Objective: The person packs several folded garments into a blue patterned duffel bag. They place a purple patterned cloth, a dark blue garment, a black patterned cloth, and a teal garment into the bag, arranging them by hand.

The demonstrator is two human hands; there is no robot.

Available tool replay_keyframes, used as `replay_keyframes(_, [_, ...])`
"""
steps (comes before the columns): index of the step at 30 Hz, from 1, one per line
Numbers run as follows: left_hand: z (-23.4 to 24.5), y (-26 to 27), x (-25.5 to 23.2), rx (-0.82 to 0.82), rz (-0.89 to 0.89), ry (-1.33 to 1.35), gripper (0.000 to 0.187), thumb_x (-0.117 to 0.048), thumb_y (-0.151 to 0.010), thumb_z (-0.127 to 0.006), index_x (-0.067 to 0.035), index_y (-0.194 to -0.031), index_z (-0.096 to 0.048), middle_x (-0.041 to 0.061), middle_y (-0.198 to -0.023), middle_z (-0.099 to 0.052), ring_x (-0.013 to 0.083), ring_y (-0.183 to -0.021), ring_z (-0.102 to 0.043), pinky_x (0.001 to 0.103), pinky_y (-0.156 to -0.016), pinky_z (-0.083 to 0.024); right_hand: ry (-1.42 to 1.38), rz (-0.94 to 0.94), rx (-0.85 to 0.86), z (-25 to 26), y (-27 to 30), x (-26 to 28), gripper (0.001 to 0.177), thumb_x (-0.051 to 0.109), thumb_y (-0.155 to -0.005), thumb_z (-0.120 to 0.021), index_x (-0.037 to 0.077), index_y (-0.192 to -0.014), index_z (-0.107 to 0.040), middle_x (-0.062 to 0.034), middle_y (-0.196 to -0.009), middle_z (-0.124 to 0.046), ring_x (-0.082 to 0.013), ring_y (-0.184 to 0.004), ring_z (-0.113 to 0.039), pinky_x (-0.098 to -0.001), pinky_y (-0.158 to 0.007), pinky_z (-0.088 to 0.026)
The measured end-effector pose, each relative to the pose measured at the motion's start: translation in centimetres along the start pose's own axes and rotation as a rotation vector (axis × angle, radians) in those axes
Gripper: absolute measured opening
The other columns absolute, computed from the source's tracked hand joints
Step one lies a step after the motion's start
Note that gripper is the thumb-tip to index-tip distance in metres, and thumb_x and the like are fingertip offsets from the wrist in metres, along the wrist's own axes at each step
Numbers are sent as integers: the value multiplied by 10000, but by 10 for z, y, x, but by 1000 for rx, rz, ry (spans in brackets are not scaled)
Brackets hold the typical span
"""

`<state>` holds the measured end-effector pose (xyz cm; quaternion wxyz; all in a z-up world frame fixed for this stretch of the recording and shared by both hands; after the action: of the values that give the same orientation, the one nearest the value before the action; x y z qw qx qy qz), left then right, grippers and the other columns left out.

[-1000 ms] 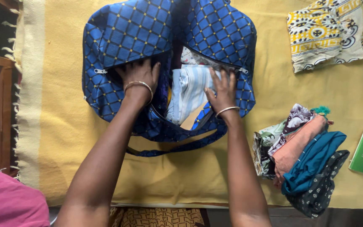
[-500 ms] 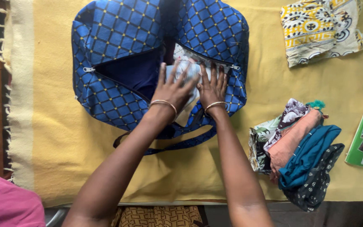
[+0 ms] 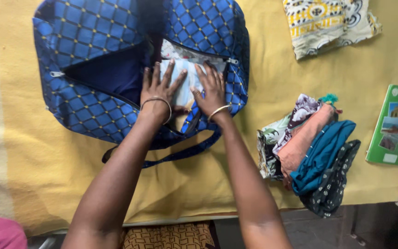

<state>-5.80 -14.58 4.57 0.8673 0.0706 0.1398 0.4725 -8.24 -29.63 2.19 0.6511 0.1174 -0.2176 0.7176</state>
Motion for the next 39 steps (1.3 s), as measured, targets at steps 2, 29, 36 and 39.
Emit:
replay_keyframes(2, [13, -5, -6, -49, 48, 43, 877, -670, -780, -655, -301, -1528, -385, 117, -1646, -234, 436, -1502, -164, 689, -1146, -49, -381, -281, 11, 29, 8, -29, 444, 274, -1001, -630, 150, -1424, -581, -111, -1412, -620, -247, -1254, -575, -421, -1092, -433])
replay_keyframes(29, [-182, -33, -315, 53, -105, 893, 895, -551, -881, -708, 5, -1506, -391, 326, -1291, -589, 494, -1188, -525, 524, -1045, -413, -975, -1546, -772, 140, 566, -386, 509, 170, -923, -447, 126, -1429, -485, -106, -1227, -662, -281, -1052, -691, -401, -825, -601])
replay_keyframes(36, [-174, -61, -306, 293, 99, 1116, 647, -546, -877, -642, -29, -1264, -665, 245, -1116, -733, 356, -1046, -712, 431, -919, -536, -991, -1376, -688, 117, 489, -348, 507, 318, -942, -482, 96, -1396, -522, -146, -1237, -676, -327, -1078, -682, -436, -871, -565])
replay_keyframes(39, [-169, -79, -282, 297, 181, 1150, 570, -501, -934, -556, -49, -1256, -689, 237, -1097, -748, 325, -1010, -733, 407, -897, -532, -860, -1250, -721, 115, 432, -329, 527, 382, -950, -497, 82, -1381, -537, -164, -1241, -682, -347, -1089, -678, -451, -890, -549])
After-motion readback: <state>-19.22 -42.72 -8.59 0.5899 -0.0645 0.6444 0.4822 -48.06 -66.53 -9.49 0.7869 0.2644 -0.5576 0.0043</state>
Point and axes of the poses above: each hand's wrist, its own y-axis away from the middle knuckle, its own z-axis out of the back of the hand, x = y × z, the point moved 7 cm from there along -y, towards the middle knuckle
